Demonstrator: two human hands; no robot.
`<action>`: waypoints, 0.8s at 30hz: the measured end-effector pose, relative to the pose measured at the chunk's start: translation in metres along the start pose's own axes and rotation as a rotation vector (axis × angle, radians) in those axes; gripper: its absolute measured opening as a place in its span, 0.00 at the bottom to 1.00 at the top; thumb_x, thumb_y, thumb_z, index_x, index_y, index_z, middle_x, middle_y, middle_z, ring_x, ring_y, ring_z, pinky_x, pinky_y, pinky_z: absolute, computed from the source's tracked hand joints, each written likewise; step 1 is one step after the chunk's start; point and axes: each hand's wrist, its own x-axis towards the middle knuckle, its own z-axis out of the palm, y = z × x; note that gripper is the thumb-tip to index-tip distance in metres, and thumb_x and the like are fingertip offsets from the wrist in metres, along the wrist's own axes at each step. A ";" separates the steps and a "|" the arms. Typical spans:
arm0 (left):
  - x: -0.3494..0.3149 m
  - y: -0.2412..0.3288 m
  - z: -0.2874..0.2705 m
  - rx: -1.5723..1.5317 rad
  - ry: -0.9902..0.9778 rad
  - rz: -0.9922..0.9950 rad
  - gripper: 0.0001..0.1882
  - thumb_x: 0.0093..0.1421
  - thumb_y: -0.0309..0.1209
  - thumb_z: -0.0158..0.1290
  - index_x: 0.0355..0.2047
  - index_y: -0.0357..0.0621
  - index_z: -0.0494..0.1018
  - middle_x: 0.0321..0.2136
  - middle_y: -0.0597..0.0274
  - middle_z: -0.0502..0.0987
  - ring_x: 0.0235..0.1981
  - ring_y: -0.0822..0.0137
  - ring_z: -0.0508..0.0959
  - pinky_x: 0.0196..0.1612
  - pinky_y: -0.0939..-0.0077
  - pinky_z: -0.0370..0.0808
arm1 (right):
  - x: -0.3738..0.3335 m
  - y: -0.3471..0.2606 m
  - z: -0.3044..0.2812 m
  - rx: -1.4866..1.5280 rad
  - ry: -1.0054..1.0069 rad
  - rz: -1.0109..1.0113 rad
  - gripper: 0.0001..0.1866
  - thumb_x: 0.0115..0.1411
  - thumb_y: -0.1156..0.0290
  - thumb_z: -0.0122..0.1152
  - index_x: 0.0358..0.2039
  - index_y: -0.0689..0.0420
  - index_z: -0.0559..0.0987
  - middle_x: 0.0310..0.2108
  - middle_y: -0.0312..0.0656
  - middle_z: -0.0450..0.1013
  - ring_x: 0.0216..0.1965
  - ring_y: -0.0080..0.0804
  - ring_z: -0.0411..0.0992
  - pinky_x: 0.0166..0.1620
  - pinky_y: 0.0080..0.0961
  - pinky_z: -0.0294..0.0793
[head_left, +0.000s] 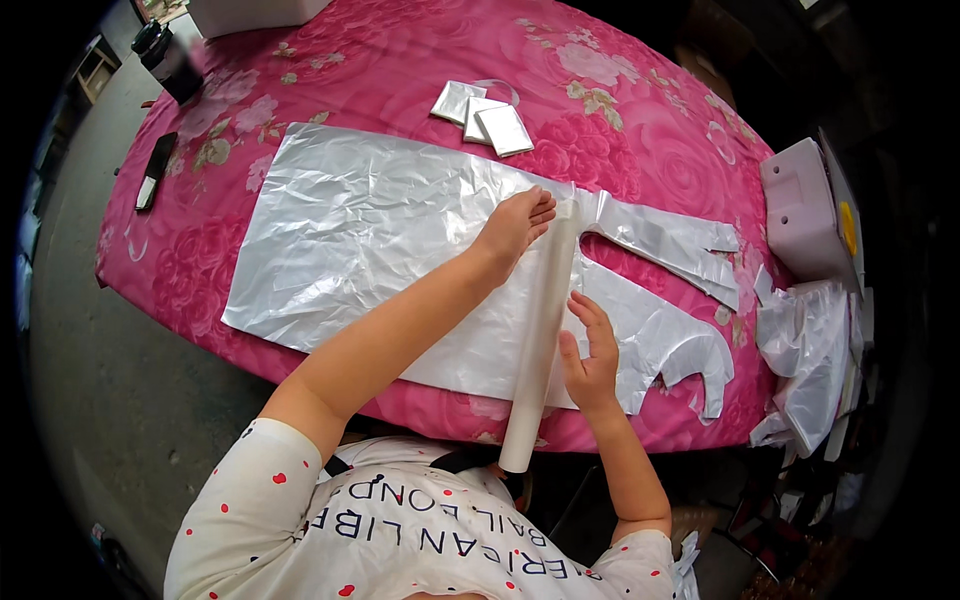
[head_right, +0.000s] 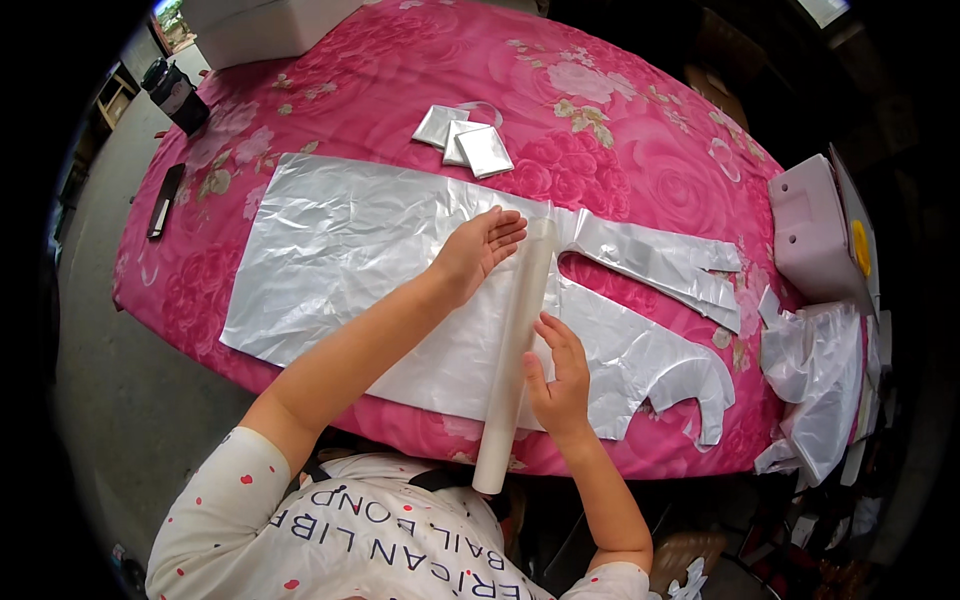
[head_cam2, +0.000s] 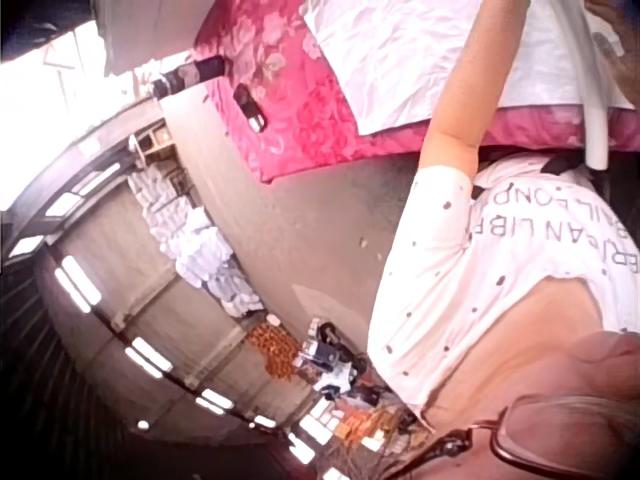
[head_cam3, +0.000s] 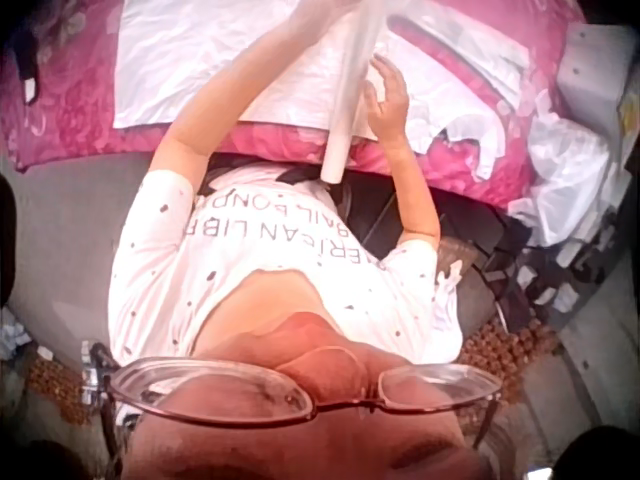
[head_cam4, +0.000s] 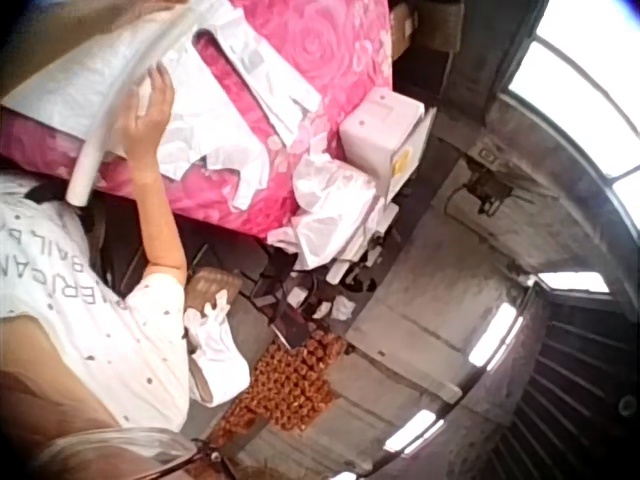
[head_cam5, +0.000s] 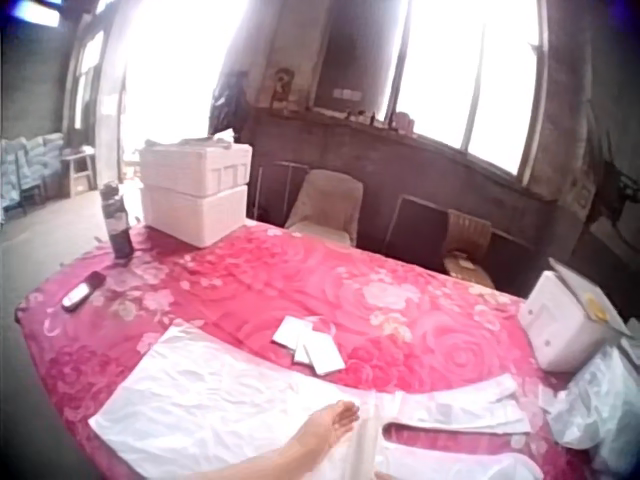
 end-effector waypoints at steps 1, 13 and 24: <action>0.010 0.003 0.005 -0.060 0.066 -0.093 0.32 0.66 0.44 0.36 0.57 0.23 0.53 0.56 0.40 0.59 0.59 0.55 0.61 0.64 0.67 0.54 | -0.002 0.007 0.000 -0.014 -0.030 -0.005 0.21 0.55 0.70 0.56 0.50 0.62 0.71 0.54 0.50 0.65 0.55 0.46 0.64 0.56 0.34 0.63; -0.014 0.065 -0.064 0.206 0.077 0.012 0.17 0.63 0.32 0.43 0.47 0.32 0.66 0.45 0.52 0.72 0.49 0.61 0.73 0.52 0.70 0.70 | 0.042 -0.006 0.038 -0.287 -0.434 -0.397 0.27 0.56 0.57 0.52 0.55 0.56 0.69 0.61 0.44 0.58 0.64 0.48 0.51 0.63 0.47 0.47; -0.222 0.124 -0.222 0.597 0.447 0.269 0.16 0.65 0.31 0.40 0.49 0.36 0.67 0.47 0.57 0.73 0.46 0.69 0.73 0.50 0.75 0.68 | 0.103 -0.130 0.163 0.265 -0.602 -0.687 0.19 0.54 0.67 0.59 0.46 0.58 0.74 0.45 0.45 0.71 0.51 0.45 0.67 0.52 0.38 0.65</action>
